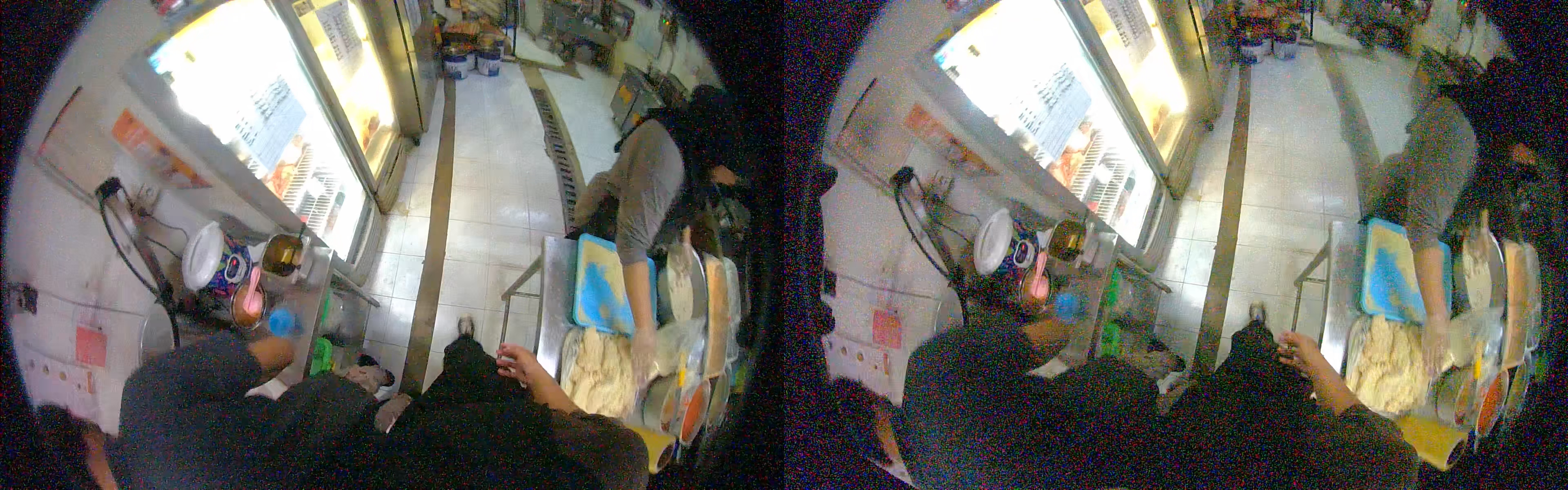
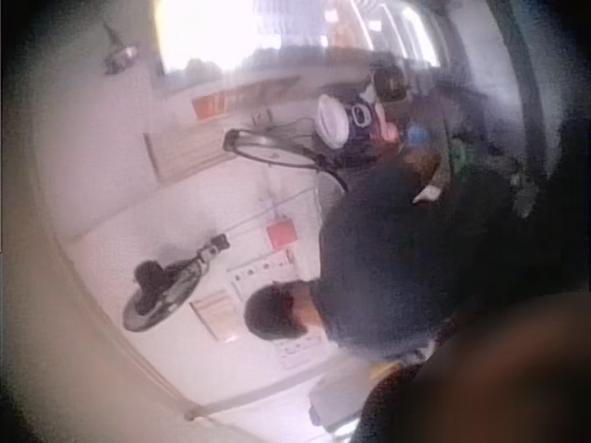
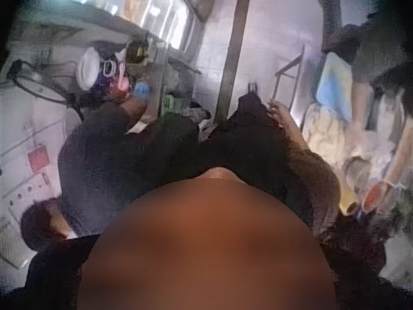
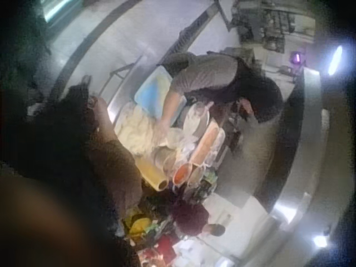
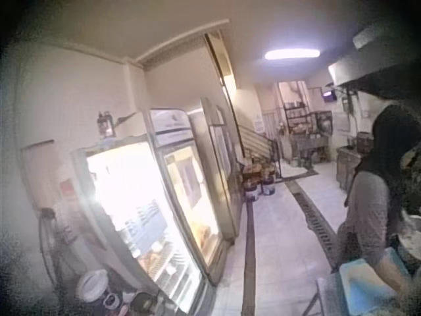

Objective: The person assembles multiple food orders by placing fried chicken pieces into paper containers, adding sauces and condiments, and including small packets. The person then places the completed orders into plastic bags.

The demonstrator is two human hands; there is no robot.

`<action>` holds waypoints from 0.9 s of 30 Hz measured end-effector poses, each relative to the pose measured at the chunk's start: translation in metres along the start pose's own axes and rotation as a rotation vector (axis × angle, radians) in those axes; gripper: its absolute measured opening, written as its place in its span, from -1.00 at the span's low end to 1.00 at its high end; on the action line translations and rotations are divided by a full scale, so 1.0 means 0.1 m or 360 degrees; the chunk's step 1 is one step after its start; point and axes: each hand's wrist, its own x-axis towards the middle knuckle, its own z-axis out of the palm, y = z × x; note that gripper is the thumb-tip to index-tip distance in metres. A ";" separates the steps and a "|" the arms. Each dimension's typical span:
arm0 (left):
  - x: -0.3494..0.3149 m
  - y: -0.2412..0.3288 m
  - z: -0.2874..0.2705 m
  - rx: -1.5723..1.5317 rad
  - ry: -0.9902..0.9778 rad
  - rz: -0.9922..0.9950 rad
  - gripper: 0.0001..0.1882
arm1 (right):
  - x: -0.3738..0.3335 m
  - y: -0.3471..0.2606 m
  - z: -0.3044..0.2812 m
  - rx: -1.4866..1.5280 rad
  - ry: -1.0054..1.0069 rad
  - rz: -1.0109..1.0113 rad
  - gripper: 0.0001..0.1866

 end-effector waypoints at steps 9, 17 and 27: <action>1.20 2.23 -0.77 -0.0318 0.0215 -0.0068 -0.57 | 3.42 -3.42 0.44 -0.0625 0.0295 -0.0034 -0.63; 2.72 4.13 -0.78 -0.0268 -0.0156 -0.0187 -0.56 | 4.82 -5.88 0.47 -0.1643 0.0180 -0.0831 -0.66; 6.27 7.07 -2.61 0.0591 -0.0298 0.0135 -0.55 | 4.81 -6.27 -2.62 -0.1896 0.1045 -0.0278 -0.62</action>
